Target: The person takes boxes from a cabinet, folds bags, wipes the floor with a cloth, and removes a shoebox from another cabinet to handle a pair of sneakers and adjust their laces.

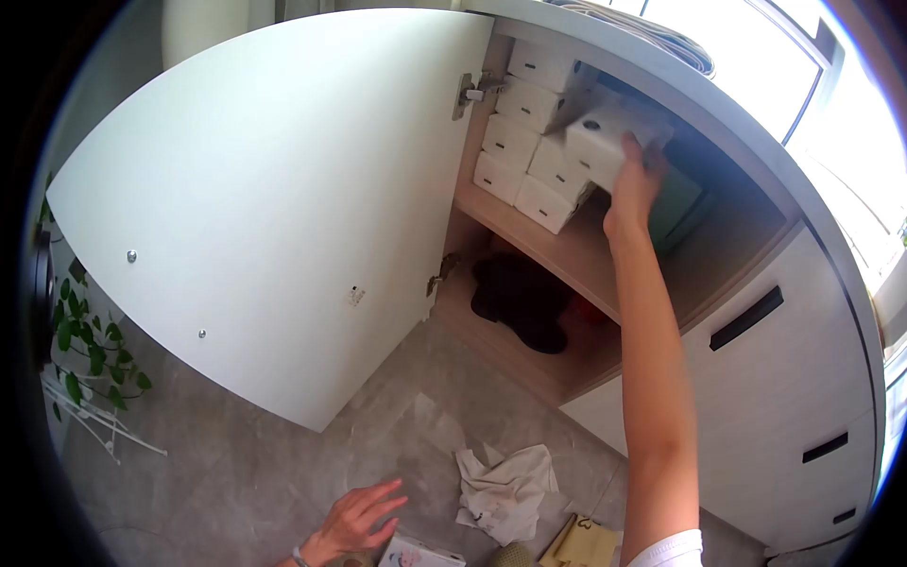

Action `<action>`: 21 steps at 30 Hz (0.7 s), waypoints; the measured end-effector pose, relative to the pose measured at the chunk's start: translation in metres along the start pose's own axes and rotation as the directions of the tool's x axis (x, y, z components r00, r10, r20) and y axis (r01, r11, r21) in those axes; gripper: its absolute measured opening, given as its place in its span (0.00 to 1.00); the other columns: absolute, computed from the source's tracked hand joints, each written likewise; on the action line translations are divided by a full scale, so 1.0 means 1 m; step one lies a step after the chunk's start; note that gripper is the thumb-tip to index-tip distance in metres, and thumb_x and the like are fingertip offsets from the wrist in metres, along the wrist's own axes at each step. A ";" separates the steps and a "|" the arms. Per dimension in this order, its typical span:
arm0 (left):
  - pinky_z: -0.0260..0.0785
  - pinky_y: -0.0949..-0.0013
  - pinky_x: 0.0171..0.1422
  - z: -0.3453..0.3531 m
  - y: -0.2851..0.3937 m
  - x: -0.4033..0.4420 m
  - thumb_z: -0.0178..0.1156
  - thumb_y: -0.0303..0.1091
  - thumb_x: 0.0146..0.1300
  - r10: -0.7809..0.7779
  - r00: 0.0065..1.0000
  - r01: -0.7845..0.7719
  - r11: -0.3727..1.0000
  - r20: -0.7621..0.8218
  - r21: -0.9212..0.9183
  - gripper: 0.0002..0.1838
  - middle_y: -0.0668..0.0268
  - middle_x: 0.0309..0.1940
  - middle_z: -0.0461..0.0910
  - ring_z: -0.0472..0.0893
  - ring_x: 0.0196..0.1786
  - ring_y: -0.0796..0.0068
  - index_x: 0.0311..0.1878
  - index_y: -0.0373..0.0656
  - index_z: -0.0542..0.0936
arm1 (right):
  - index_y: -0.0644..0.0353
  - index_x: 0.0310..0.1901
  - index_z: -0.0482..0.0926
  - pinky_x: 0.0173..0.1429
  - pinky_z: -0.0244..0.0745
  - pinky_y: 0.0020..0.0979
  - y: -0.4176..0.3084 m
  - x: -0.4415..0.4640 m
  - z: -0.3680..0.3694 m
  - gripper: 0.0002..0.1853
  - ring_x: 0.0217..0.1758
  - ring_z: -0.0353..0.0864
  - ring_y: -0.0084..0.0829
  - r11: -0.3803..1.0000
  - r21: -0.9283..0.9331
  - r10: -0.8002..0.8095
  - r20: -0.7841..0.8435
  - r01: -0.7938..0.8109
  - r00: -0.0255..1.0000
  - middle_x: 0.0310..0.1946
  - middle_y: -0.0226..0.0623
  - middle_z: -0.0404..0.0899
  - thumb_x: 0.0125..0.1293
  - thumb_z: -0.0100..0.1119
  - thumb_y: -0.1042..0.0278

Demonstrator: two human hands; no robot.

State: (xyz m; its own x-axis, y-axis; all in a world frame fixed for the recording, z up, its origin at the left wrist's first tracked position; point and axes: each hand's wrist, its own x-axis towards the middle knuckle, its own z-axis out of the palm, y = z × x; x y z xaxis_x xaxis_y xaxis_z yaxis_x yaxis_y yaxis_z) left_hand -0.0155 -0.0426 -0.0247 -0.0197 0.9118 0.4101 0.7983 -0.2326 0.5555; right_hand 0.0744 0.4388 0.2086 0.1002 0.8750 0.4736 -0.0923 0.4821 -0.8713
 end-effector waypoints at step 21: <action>0.61 0.54 0.63 0.110 -0.027 -0.104 0.72 0.32 0.44 -0.133 0.762 0.266 0.957 0.634 -0.119 0.52 0.59 0.56 0.71 0.71 0.58 0.55 0.75 0.54 0.57 | 0.57 0.51 0.78 0.65 0.64 0.40 0.065 -0.262 -0.120 0.17 0.59 0.71 0.42 0.903 -0.350 0.099 0.737 0.251 0.668 0.51 0.40 0.76 0.60 0.65 0.66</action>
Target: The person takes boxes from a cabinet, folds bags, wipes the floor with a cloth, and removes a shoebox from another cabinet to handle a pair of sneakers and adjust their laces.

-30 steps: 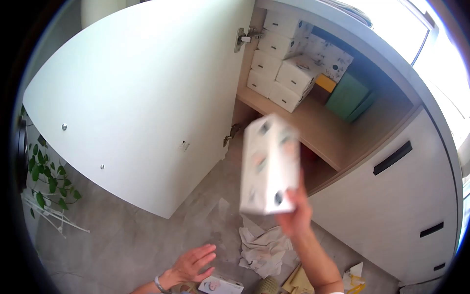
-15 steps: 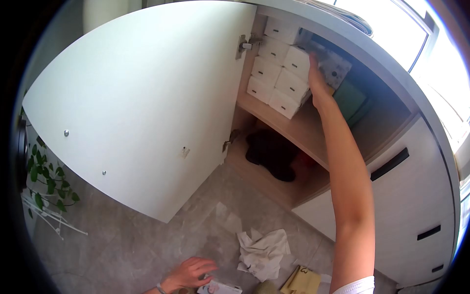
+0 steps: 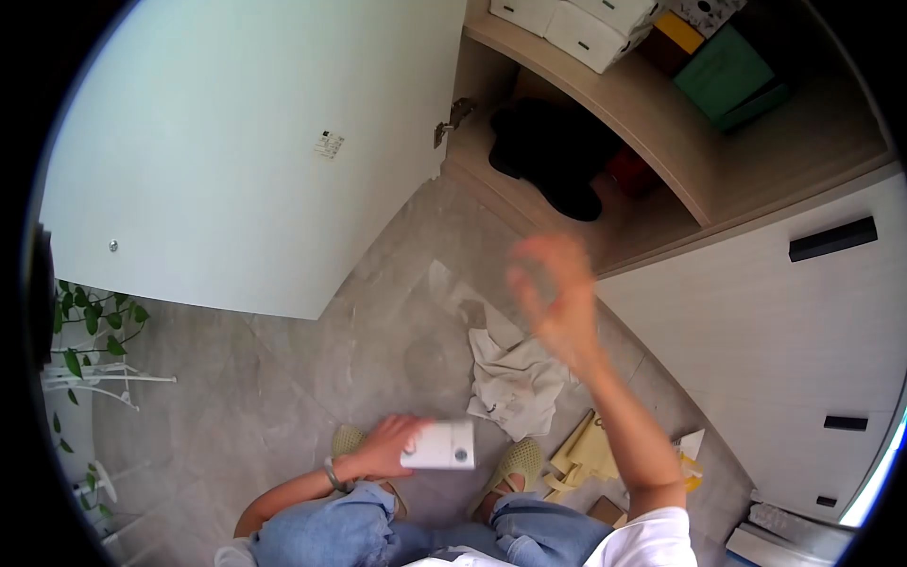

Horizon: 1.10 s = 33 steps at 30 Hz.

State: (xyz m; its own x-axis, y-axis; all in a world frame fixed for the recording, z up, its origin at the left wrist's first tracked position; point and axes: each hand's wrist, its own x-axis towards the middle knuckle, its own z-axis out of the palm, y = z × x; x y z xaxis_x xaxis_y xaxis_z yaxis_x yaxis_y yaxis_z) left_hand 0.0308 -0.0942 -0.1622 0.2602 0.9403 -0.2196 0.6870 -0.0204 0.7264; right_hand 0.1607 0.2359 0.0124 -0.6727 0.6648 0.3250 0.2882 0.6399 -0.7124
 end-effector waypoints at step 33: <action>0.73 0.67 0.52 -0.067 0.018 0.024 0.68 0.29 0.56 -0.250 0.825 -0.116 0.803 -0.506 -0.585 0.29 0.59 0.56 0.71 0.78 0.52 0.68 0.61 0.40 0.72 | 0.59 0.72 0.60 0.73 0.53 0.44 -0.104 0.297 -0.173 0.43 0.72 0.60 0.44 0.978 0.123 0.205 -0.490 -0.166 0.847 0.70 0.48 0.62 0.61 0.60 0.42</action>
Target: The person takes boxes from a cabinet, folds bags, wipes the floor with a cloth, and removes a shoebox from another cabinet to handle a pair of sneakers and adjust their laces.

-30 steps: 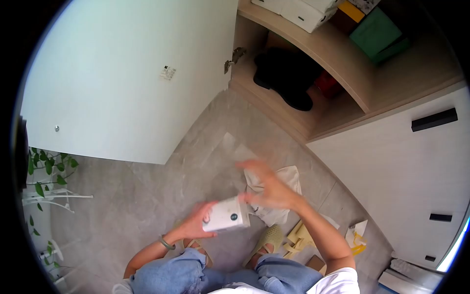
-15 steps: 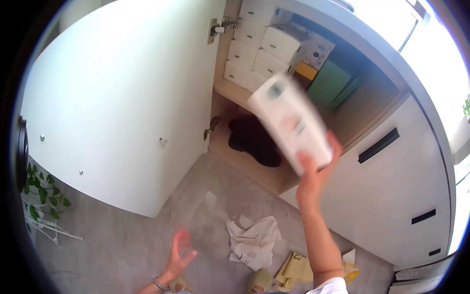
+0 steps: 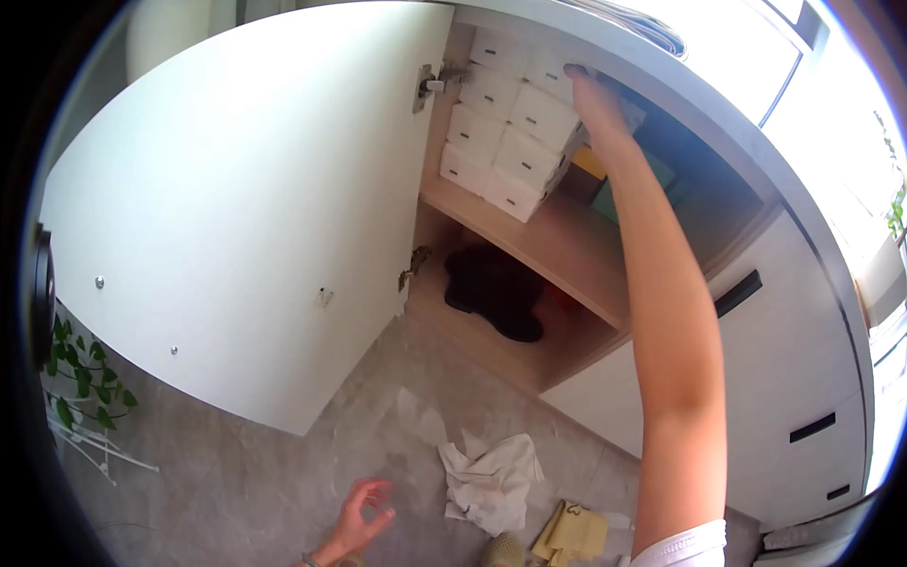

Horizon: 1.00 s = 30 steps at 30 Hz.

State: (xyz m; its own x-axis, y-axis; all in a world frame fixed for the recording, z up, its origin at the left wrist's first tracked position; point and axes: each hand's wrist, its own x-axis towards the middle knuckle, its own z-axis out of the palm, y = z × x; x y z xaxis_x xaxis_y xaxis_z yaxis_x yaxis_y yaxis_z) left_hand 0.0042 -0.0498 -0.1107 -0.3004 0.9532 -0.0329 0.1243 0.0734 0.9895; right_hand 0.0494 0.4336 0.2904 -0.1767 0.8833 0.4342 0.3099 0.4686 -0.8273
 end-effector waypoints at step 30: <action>0.64 0.59 0.66 -0.088 0.024 0.029 0.59 0.27 0.65 0.123 0.796 0.022 0.972 -0.592 0.232 0.35 0.56 0.71 0.59 0.68 0.66 0.59 0.72 0.36 0.56 | 0.59 0.48 0.82 0.54 0.75 0.44 0.263 -0.613 -0.131 0.14 0.46 0.82 0.48 0.806 -0.222 0.534 0.673 -0.549 0.511 0.44 0.46 0.84 0.62 0.54 0.70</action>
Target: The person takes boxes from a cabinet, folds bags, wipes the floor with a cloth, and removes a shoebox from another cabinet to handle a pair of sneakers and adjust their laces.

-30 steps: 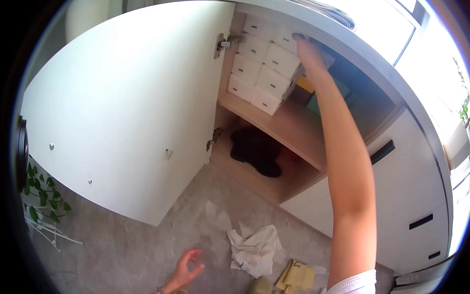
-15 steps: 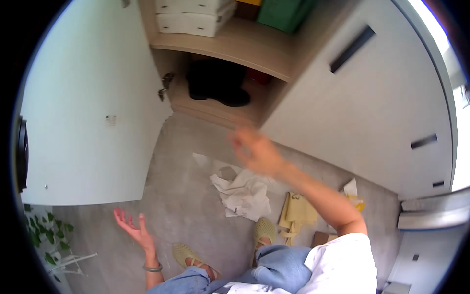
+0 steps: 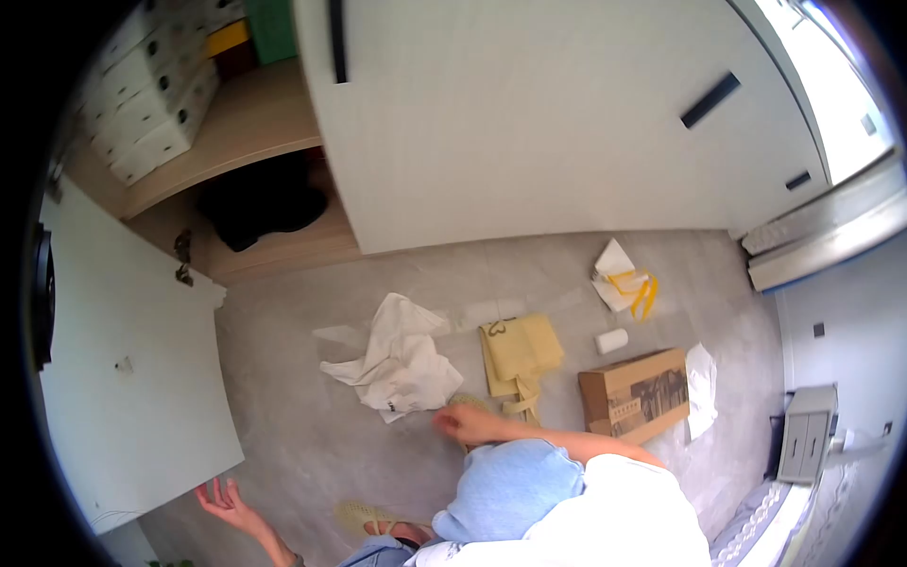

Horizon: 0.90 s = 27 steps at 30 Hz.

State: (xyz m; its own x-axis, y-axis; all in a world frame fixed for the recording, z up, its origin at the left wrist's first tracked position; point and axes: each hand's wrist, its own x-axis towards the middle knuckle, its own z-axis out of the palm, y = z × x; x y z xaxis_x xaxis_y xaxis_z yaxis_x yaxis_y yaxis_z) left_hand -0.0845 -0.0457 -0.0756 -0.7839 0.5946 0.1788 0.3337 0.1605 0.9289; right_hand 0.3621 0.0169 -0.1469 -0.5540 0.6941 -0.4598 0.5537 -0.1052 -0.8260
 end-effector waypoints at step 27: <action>0.69 0.57 0.62 0.217 0.142 -0.065 0.66 0.26 0.55 0.274 -0.016 -0.453 0.855 0.962 -0.251 0.27 0.53 0.67 0.59 0.69 0.63 0.53 0.60 0.43 0.73 | 0.58 0.59 0.77 0.53 0.77 0.40 0.103 -0.017 -0.133 0.28 0.53 0.82 0.50 0.905 -0.071 0.264 -0.681 -0.420 0.683 0.50 0.54 0.81 0.53 0.60 0.74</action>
State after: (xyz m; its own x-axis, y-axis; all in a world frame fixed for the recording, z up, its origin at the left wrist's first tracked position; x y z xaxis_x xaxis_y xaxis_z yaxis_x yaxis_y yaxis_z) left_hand 0.1272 0.1093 -0.0258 0.6072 0.7923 -0.0597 0.5089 -0.3301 0.7951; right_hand 0.5111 0.0895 -0.1805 0.1910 0.9314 -0.3100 0.7781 -0.3362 -0.5306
